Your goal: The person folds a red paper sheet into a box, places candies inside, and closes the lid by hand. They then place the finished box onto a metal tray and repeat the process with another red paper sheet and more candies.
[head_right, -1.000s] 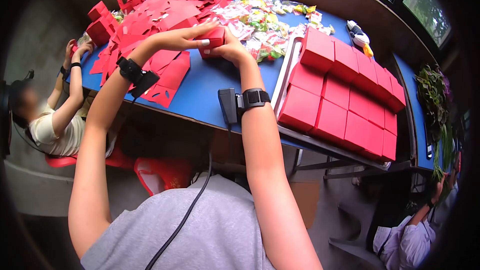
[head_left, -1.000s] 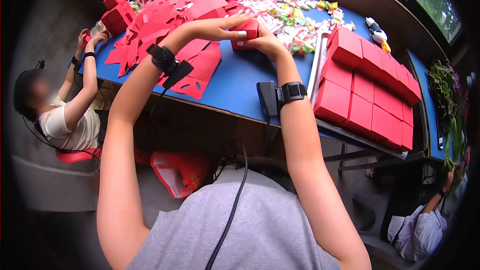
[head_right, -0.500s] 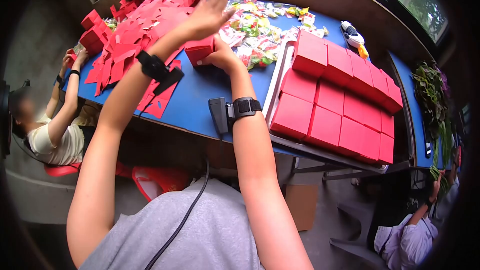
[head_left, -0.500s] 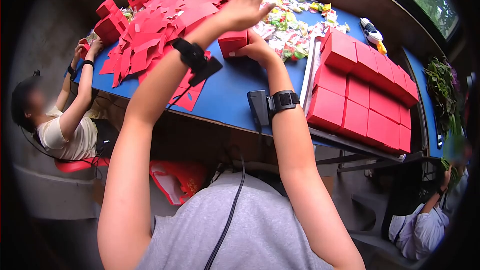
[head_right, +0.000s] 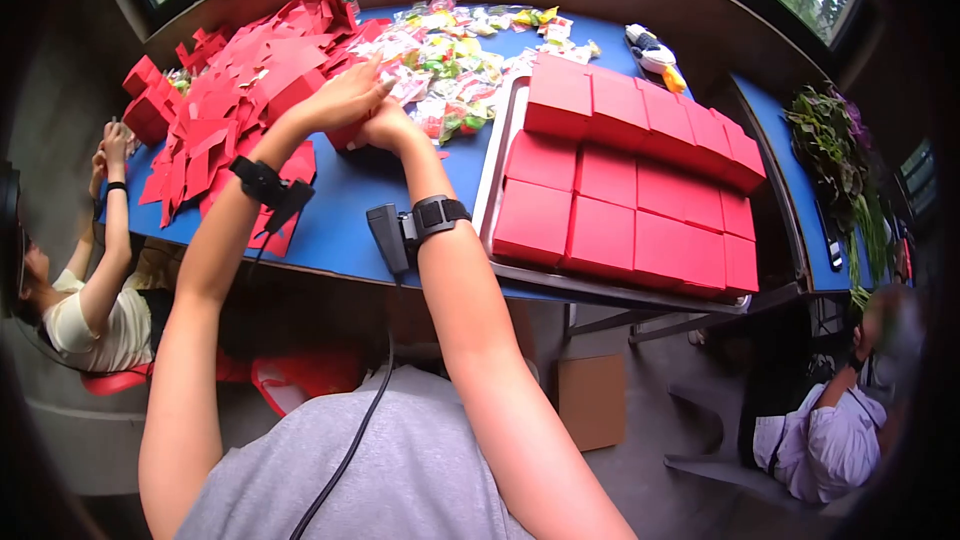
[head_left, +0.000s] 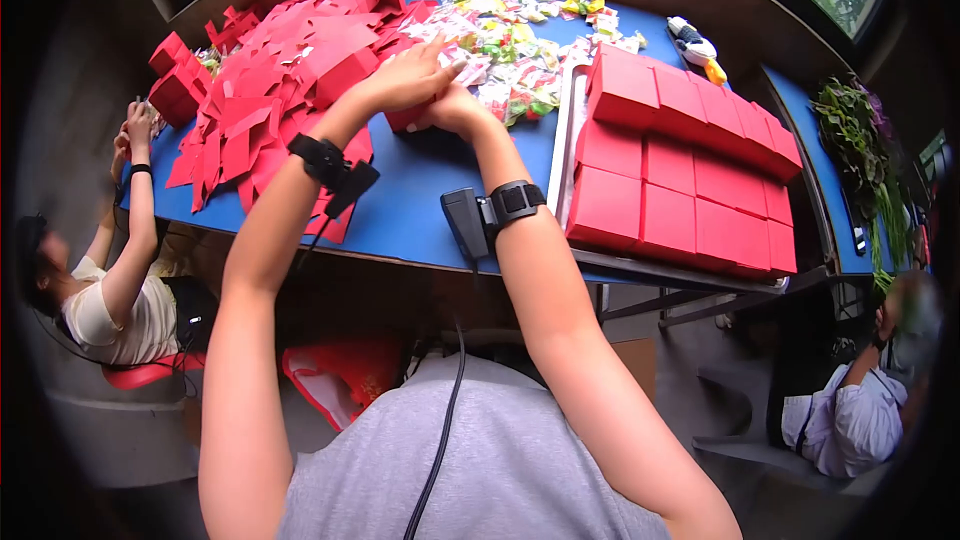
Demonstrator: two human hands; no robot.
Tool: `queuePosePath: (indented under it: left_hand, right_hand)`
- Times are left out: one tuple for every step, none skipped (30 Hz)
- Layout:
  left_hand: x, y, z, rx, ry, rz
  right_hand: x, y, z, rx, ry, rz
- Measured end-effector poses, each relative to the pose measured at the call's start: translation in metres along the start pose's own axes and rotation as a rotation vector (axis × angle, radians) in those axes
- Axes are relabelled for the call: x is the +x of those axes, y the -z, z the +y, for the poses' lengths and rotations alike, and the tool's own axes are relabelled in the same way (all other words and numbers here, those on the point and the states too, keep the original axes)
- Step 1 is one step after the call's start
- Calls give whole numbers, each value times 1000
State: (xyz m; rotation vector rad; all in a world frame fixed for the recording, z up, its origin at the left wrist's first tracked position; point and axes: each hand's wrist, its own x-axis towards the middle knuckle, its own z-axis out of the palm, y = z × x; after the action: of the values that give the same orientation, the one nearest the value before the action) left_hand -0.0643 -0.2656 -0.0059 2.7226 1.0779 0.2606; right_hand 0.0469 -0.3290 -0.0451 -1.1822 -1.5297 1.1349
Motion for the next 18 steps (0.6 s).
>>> queuePosePath:
  left_hand:
    - [-3,12,-1,-69,-16,-89]
    - [-9,30,0,-88,-83,-233]
    - [-21,32,-7,-83,-109,-181]
    - [-24,41,-5,-184,-77,-327]
    - [-35,34,-5,-143,-37,-170]
    - [-42,37,4,-110,-60,-152]
    - [-47,22,-12,7,-127,22]
    - [-53,23,-13,35,-152,68]
    - [-58,30,-7,74,-154,50]
    - [-60,36,-5,130,-167,43]
    - [-59,40,-6,160,-103,109]
    - [-57,44,-4,192,-36,178]
    - [-57,53,4,179,-9,278]
    - [-57,63,13,168,16,376]
    - [-55,71,22,150,-109,485]
    - [-52,79,46,30,-204,512]
    - [-47,82,75,-180,-304,449]
    - [-41,79,106,-395,-389,381]
  right_hand:
    - [-2,0,-3,37,-23,-14]
    - [5,-5,10,-2,144,111]
    - [10,-1,19,52,141,39]
    - [10,-2,16,-71,120,89]
    - [22,-5,33,-107,162,114]
    - [12,-5,22,-199,200,151]
    - [12,-7,24,-202,248,157]
    - [12,-10,25,-257,280,196]
    - [17,-13,29,-271,280,212]
    - [15,-12,28,-227,245,185]
    - [16,-13,29,-147,246,192]
    - [20,-13,32,-67,251,196]
    - [19,-15,31,-138,214,250]
    - [19,-15,30,-130,217,244]
    - [20,-15,30,-128,234,218]
    - [22,-16,31,-125,247,190]
    - [24,-17,33,-105,276,233]
    - [26,-22,37,-84,298,268]
